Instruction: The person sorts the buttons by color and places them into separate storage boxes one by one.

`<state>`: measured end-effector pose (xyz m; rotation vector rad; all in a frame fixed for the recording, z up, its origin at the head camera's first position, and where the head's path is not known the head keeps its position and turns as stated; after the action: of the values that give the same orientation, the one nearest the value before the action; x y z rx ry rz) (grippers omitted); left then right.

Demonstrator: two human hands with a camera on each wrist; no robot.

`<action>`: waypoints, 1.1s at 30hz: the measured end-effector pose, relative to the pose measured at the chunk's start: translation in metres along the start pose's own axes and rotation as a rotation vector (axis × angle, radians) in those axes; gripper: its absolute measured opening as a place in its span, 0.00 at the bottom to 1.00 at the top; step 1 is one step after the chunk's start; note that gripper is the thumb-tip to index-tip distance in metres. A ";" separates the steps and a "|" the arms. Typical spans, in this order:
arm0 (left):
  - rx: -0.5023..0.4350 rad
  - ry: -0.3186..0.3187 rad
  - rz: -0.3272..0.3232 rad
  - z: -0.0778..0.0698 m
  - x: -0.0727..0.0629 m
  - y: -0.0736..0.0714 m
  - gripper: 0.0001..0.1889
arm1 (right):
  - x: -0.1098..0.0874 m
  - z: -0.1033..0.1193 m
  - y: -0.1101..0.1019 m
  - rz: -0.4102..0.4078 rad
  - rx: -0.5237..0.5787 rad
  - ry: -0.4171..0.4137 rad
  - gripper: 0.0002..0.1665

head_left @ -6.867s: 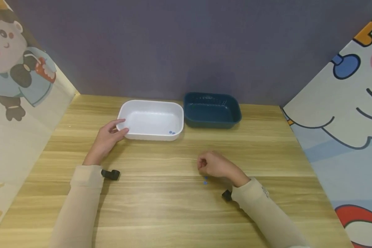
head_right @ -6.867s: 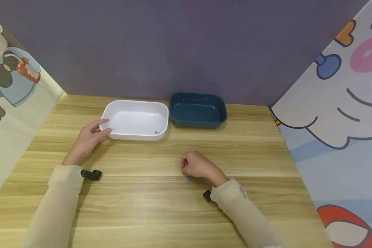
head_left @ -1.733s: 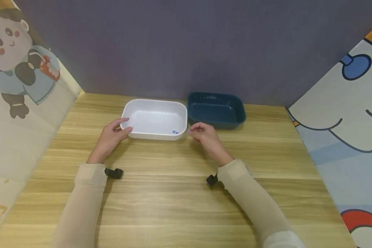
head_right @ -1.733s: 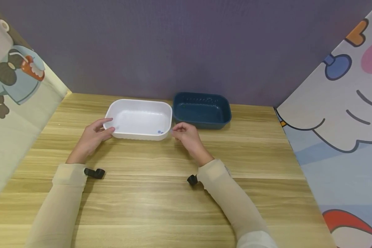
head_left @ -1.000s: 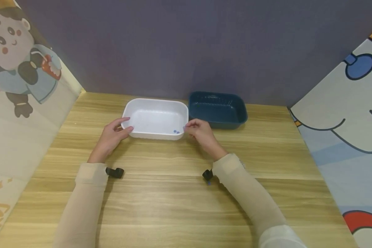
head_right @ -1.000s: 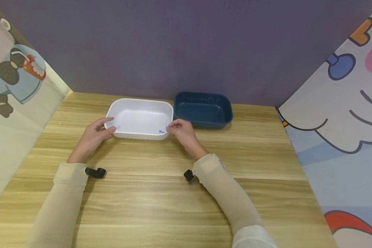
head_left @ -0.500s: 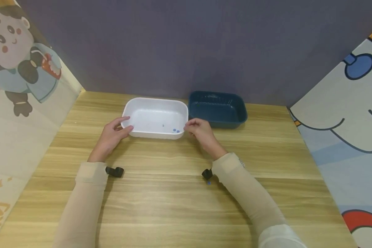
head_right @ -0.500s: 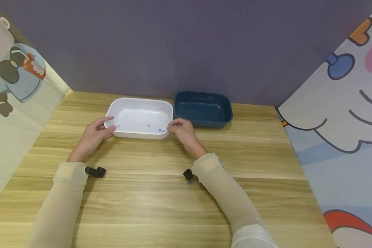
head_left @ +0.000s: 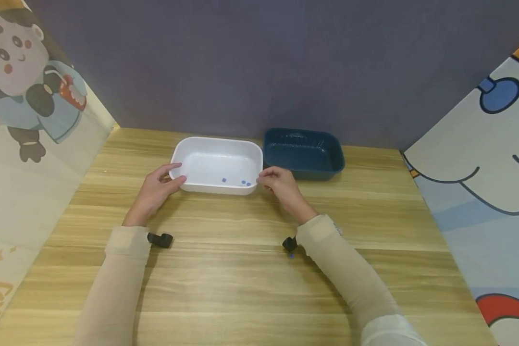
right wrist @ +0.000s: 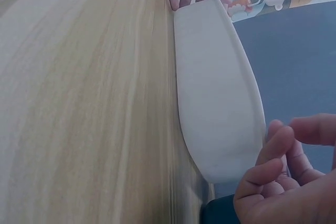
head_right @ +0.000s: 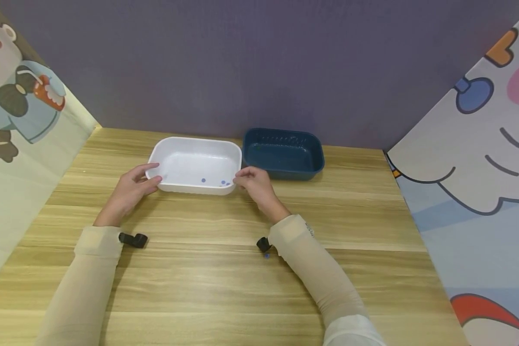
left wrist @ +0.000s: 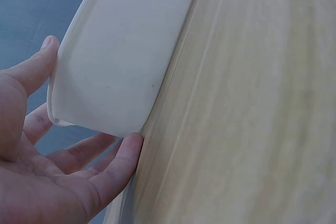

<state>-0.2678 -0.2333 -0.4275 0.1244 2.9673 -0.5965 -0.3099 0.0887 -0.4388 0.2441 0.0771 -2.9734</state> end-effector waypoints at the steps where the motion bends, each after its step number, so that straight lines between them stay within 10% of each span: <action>1: -0.001 -0.001 -0.001 0.002 0.001 0.000 0.33 | 0.000 0.000 0.000 0.003 -0.003 0.000 0.08; 17: 0.028 0.003 -0.025 0.031 0.014 -0.003 0.36 | -0.018 0.005 -0.001 0.053 -0.032 -0.024 0.08; 33: -0.013 0.011 -0.015 0.030 0.018 -0.003 0.33 | -0.050 -0.002 -0.005 0.307 -0.479 -0.032 0.07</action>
<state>-0.2835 -0.2463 -0.4561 0.1051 2.9851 -0.5797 -0.2615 0.1017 -0.4318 0.1302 0.6704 -2.5557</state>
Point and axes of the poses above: each hand's wrist, its own x-axis towards the middle knuckle, its own y-axis out of the palm, z = x × y, the point moved 8 cm from there along x, towards the middle knuckle, and after that the axes turned 6 degrees about x, right-handed, at the moved point
